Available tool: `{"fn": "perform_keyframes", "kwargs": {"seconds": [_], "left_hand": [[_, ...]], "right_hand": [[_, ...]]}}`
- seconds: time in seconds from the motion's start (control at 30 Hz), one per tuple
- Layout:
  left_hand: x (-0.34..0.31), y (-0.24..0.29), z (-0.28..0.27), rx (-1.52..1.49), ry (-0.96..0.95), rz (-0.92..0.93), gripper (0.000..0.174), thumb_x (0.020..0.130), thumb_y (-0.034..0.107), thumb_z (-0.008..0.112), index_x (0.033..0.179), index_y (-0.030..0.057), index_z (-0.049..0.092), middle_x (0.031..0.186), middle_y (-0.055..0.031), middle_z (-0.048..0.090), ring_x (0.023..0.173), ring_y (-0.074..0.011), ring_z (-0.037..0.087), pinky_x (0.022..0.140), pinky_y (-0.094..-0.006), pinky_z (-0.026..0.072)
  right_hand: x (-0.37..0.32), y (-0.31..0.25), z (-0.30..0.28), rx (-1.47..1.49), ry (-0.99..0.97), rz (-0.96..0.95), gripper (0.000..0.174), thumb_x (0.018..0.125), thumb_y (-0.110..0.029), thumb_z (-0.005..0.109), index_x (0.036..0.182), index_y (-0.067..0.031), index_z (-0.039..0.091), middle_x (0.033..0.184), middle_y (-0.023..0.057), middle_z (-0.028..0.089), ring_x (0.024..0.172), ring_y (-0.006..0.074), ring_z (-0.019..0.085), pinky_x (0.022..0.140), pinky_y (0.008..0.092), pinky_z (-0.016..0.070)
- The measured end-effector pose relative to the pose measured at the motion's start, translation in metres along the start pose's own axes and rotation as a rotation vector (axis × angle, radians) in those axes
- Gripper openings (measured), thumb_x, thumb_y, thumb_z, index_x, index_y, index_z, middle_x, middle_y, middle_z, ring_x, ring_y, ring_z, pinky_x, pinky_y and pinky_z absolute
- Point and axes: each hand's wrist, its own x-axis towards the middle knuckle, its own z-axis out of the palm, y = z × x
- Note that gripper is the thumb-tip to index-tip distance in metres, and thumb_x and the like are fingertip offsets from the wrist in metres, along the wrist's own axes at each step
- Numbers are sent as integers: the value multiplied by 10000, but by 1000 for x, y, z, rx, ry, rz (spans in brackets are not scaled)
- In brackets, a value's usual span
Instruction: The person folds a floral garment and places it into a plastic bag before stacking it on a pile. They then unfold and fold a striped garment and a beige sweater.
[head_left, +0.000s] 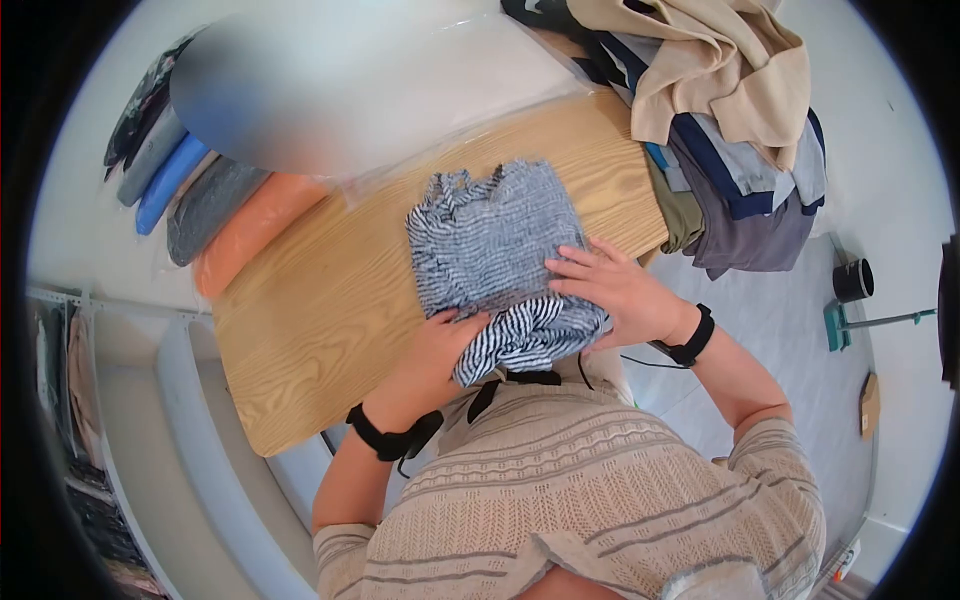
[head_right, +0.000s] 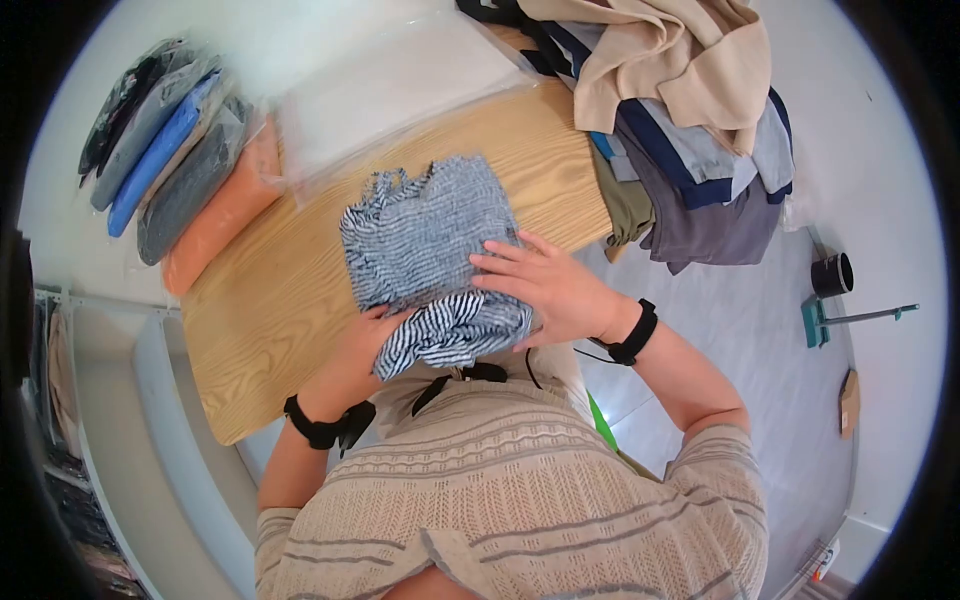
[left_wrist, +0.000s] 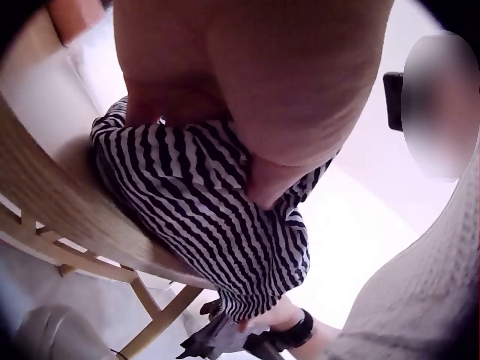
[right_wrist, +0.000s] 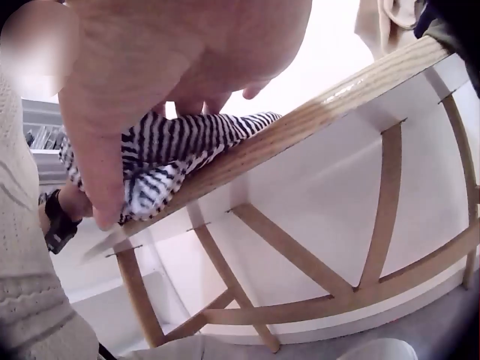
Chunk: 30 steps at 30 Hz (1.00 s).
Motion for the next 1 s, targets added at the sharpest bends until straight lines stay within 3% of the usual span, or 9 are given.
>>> {"fn": "perform_keyframes", "kwargs": {"seconds": [0.13, 0.33, 0.47, 0.53, 0.6, 0.7, 0.8, 0.87, 1.0], "left_hand": [[-13, 9, -9, -183, -25, -57, 392, 771, 77, 616, 1157, 23, 572, 1004, -178, 645, 929, -375, 593, 848, -382, 464], [-20, 3, -5, -408, 144, -161, 445, 733, 104, 686, 1151, 4, 568, 983, -171, 654, 911, -342, 618, 809, -358, 479], [-19, 4, -16, -487, 51, -191, 575, 664, 139, 755, 1183, -3, 550, 1100, -163, 623, 1020, -311, 587, 896, -360, 450], [-14, 3, -20, -225, 158, 20, 690, 597, 159, 797, 1214, -1, 532, 1237, -151, 551, 1144, -298, 513, 986, -369, 394], [-8, 4, -24, -178, 129, 26, 663, 617, 142, 773, 1222, 15, 531, 1318, -153, 484, 1225, -300, 438, 1035, -378, 346], [-1, -5, -21, 66, 107, 106, 585, 652, 106, 733, 1197, 10, 543, 1270, -161, 525, 1186, -297, 476, 1008, -387, 376], [0, -15, -15, -46, 147, 14, 441, 749, 100, 672, 1155, -22, 548, 1174, -191, 580, 1102, -326, 535, 950, -380, 406], [6, -18, -9, -358, 396, -445, 332, 857, 178, 597, 1086, -60, 559, 1032, -218, 623, 955, -329, 588, 852, -370, 435], [30, -38, -7, -561, 512, -545, 364, 919, 273, 528, 993, -82, 570, 891, -228, 633, 806, -319, 589, 757, -368, 440]], "right_hand": [[6, 2, 12, -211, -19, -118, 864, 553, -208, 768, 1349, -198, 433, 1466, 51, 341, 1376, 215, 272, 1118, 480, 174], [18, 9, 27, -238, -75, -163, 697, 610, -127, 703, 1276, -193, 508, 1451, 42, 366, 1354, 214, 313, 1121, 470, 190], [21, 25, 46, 226, 122, -20, 528, 692, -106, 656, 1211, -111, 556, 1294, 79, 537, 1248, 261, 448, 1108, 456, 236], [19, 34, 58, 219, 194, -52, 426, 770, -113, 629, 1187, -67, 554, 1188, 108, 596, 1140, 291, 532, 1046, 417, 333], [15, 31, 68, 731, 418, 76, 374, 834, -146, 609, 1186, -43, 537, 1137, 132, 607, 1043, 311, 576, 938, 380, 423], [20, 27, 65, 670, 466, 100, 287, 866, -152, 585, 1110, -5, 555, 1071, 149, 622, 951, 304, 601, 840, 360, 458], [19, 21, 52, 676, 428, 210, 239, 861, -151, 580, 1038, 10, 586, 964, 137, 638, 868, 227, 597, 784, 329, 460], [21, 20, 44, 746, 397, 298, 225, 858, -155, 579, 1004, 16, 598, 888, 124, 643, 812, 176, 587, 743, 305, 459], [32, 20, 39, 879, 287, 702, 227, 844, -154, 599, 940, 51, 584, 728, 57, 573, 701, 62, 494, 630, 232, 415]]}}
